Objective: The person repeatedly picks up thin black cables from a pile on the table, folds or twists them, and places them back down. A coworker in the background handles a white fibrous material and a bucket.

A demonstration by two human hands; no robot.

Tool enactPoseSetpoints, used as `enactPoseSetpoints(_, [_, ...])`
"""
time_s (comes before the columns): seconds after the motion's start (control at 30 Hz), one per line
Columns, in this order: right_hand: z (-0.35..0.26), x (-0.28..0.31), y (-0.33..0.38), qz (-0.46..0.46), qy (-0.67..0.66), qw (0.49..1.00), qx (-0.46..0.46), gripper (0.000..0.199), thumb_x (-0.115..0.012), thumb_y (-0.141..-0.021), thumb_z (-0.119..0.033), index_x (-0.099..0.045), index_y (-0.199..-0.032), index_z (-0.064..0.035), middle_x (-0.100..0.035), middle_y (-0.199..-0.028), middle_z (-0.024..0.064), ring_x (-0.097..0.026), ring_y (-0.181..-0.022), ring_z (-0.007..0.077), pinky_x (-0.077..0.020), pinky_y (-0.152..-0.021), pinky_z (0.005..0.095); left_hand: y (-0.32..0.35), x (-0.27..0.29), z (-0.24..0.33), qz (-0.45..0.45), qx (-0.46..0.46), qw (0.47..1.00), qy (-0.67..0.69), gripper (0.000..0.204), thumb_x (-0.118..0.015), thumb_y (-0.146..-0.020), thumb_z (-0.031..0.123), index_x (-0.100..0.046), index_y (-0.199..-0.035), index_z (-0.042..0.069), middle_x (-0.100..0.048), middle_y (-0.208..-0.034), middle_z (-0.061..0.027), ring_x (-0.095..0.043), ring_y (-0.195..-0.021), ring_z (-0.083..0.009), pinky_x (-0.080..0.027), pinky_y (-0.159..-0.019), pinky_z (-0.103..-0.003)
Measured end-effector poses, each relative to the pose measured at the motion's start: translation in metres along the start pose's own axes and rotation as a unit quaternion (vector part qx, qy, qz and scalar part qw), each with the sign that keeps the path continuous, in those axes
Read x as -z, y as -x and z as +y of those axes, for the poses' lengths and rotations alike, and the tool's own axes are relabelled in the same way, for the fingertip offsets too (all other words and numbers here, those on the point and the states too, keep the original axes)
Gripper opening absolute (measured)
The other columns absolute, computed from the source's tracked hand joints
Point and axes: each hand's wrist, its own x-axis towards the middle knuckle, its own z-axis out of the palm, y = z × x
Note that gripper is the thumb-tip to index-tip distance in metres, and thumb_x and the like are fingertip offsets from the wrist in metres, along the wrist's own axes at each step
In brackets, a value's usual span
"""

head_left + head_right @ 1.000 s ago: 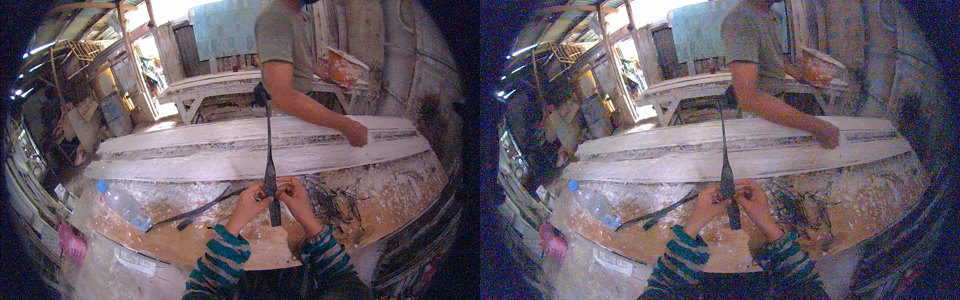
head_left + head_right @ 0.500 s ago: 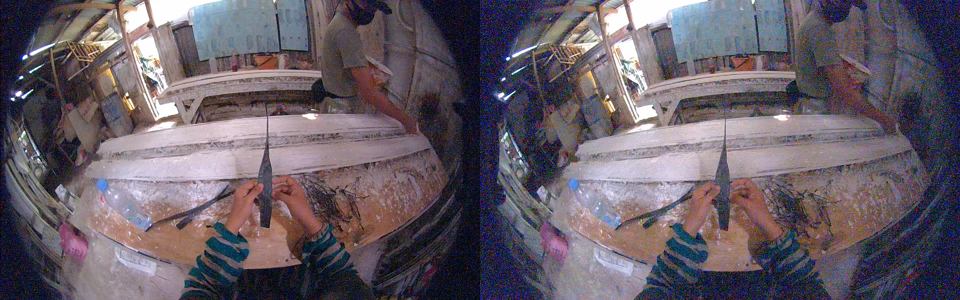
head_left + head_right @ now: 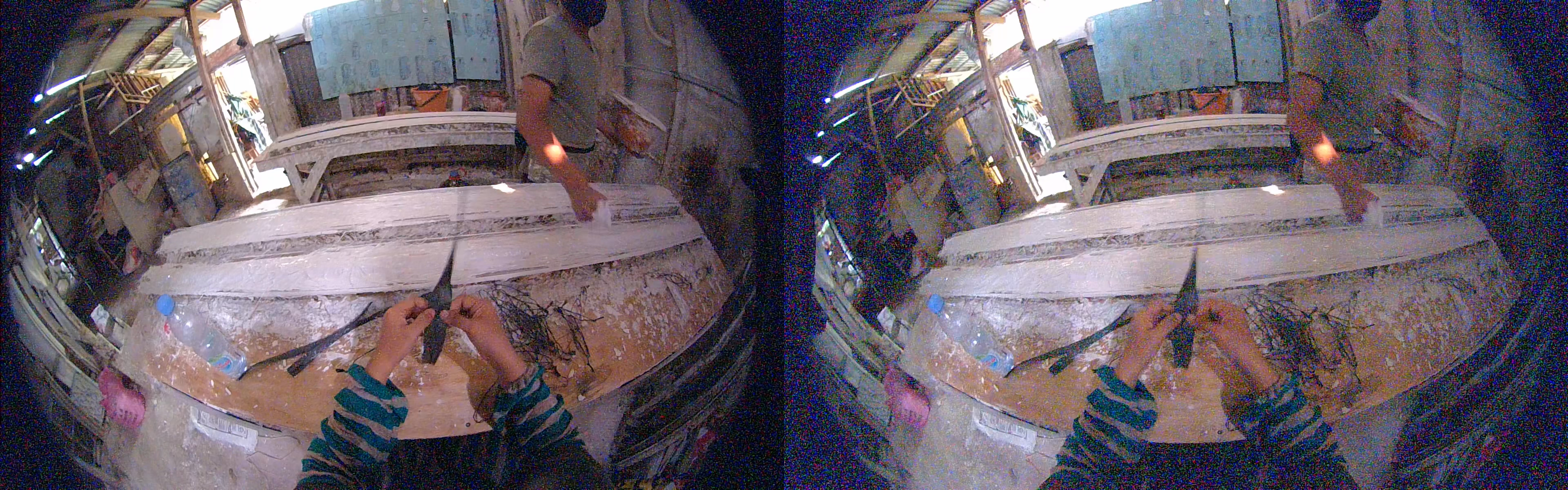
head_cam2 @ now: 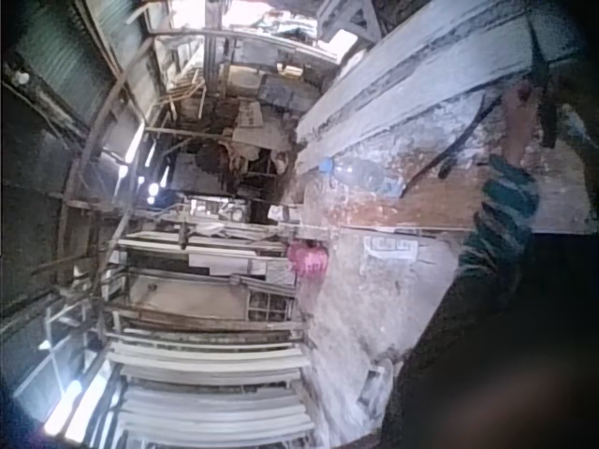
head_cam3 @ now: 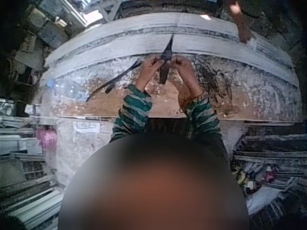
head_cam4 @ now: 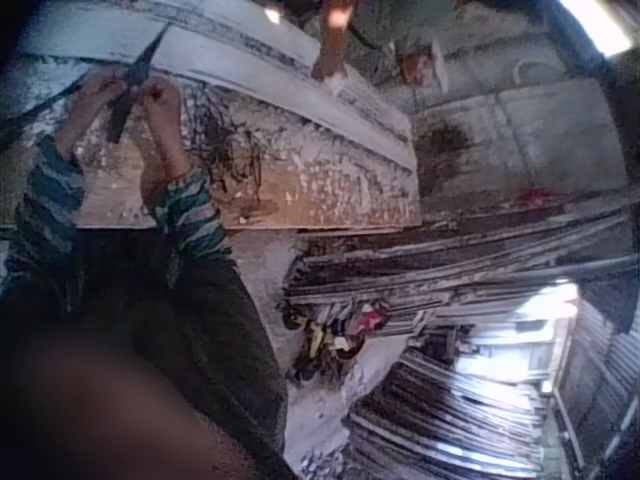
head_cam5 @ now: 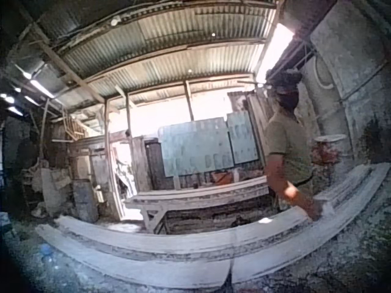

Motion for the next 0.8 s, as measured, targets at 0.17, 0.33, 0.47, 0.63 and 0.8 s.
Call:
enactPoseSetpoints(0.17, [-0.01,-0.004,0.007,-0.1,0.04,0.994,-0.035,0.018,-0.067,-0.073,-0.01,-0.052,-0.062,-0.0075,-0.049,-0.062,-0.0059,-0.041,-0.059,0.0042,-0.0339,-0.056,0.0211,-0.003,-0.002,0.006,0.066,-0.034,0.997,0.006,0.014,-0.061,-0.08,0.012,-0.057,-0.089,0.002,-0.054,-0.067,0.0011,-0.048,-0.06,-0.0053,-0.038,-0.053,-0.021])
enactPoseSetpoints(0.33, [-0.018,-0.004,0.008,-0.141,0.059,0.985,-0.076,0.019,-0.068,-0.073,-0.016,-0.054,-0.063,-0.0076,-0.05,-0.063,-0.0055,-0.042,-0.058,0.0044,-0.0339,-0.054,0.0208,-0.001,0.005,0.018,0.082,0.074,0.994,0.028,0.013,-0.06,-0.079,0.016,-0.058,-0.082,0.004,-0.056,-0.071,0.0002,-0.049,-0.065,-0.0088,-0.04,-0.059,-0.023])
enactPoseSetpoints(0.47, [-0.024,0.002,0.014,-0.157,-0.096,0.963,-0.195,0.02,-0.066,-0.074,-0.02,-0.055,-0.065,-0.007,-0.051,-0.062,-0.005,-0.044,-0.057,0.0053,-0.0341,-0.054,0.0208,0.0,0.003,0.025,0.077,0.057,0.992,0.076,0.013,-0.057,-0.082,0.019,-0.057,-0.076,0.007,-0.052,-0.064,0.0032,-0.047,-0.057,-0.0051,-0.036,-0.048,-0.02])
enactPoseSetpoints(0.63, [-0.026,0.001,0.014,-0.168,-0.075,0.964,-0.192,0.019,-0.064,-0.077,-0.021,-0.054,-0.068,-0.0075,-0.049,-0.061,-0.0045,-0.045,-0.058,0.0062,-0.0363,-0.055,0.0214,0.003,-0.003,0.025,0.079,0.075,0.987,0.118,0.013,-0.056,-0.082,0.018,-0.056,-0.075,0.006,-0.052,-0.063,0.0021,-0.048,-0.057,-0.0062,-0.038,-0.047,-0.021])
enactPoseSetpoints(0.8, [-0.012,-0.006,0.005,-0.049,-0.02,0.997,-0.063,0.013,-0.063,-0.078,-0.016,-0.053,-0.074,-0.0073,-0.051,-0.066,-0.0033,-0.049,-0.066,0.0071,-0.0403,-0.062,0.0221,0.001,-0.001,0.011,0.015,0.018,1.0,-0.004,0.011,-0.055,-0.083,0.015,-0.056,-0.077,0.005,-0.052,-0.063,0.001,-0.048,-0.053,-0.007,-0.04,-0.047,-0.022])
